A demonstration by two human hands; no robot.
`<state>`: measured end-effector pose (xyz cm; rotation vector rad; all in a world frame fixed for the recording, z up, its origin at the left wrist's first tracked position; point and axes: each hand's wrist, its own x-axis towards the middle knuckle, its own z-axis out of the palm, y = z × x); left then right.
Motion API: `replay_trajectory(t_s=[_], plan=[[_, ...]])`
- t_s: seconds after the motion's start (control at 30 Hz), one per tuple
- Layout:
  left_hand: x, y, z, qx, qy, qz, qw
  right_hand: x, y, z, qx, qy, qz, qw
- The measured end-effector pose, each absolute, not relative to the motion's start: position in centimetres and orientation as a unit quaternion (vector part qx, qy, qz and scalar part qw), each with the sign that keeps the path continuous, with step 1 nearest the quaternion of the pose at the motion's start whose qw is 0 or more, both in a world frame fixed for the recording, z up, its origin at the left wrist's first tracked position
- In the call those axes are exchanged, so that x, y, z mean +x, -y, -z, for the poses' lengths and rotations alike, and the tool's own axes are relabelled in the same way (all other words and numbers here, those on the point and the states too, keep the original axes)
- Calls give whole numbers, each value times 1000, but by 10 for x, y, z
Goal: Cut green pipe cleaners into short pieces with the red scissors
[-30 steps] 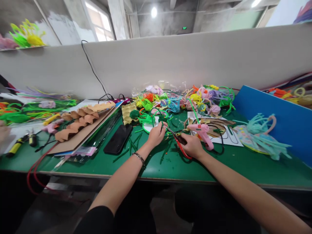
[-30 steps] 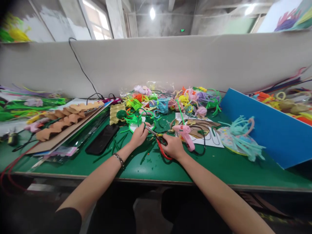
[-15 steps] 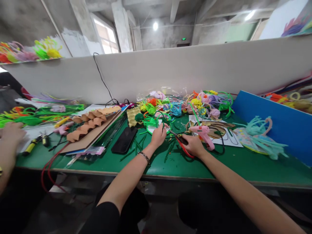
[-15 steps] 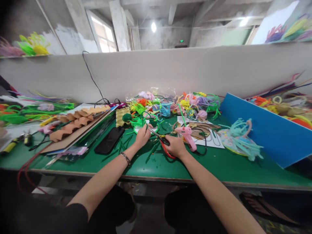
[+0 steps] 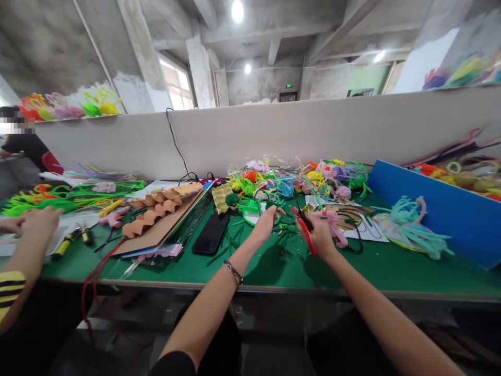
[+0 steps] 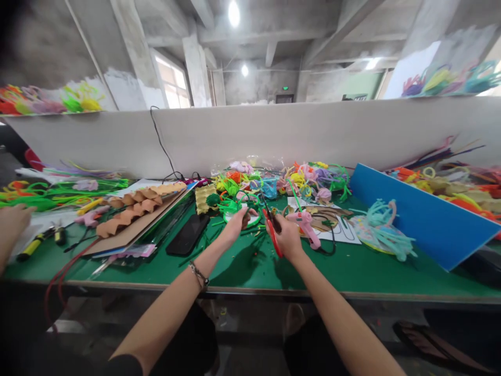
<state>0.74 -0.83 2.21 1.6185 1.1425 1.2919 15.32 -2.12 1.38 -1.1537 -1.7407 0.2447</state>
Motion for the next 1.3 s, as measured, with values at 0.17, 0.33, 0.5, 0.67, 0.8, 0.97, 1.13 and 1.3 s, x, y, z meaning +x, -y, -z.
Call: replay_trajectory(t_s=[0.17, 0.33, 0.5, 0.67, 0.8, 0.97, 1.13, 1.3], plan=[[12, 18, -23, 678, -397, -499, 365, 135, 21, -13, -443, 686, -207, 539], [13, 26, -10, 688, -386, -484, 378, 133, 17, -3, -389, 626, -374, 563], [15, 30, -1, 684, -390, -470, 399, 140, 18, -7, -360, 613, -451, 540], [18, 35, 7, 749, -398, -378, 370, 151, 18, 7, -376, 544, -525, 535], [21, 44, 12, 779, -374, -328, 381, 155, 21, 14, -380, 499, -590, 508], [24, 49, 14, 692, -367, -395, 479, 153, 20, 12, -358, 490, -580, 543], [21, 47, 12, 557, -325, -470, 602, 147, 24, 11, -356, 513, -579, 524], [13, 45, 9, 536, -311, -475, 625, 138, 31, 4, -362, 539, -566, 509]])
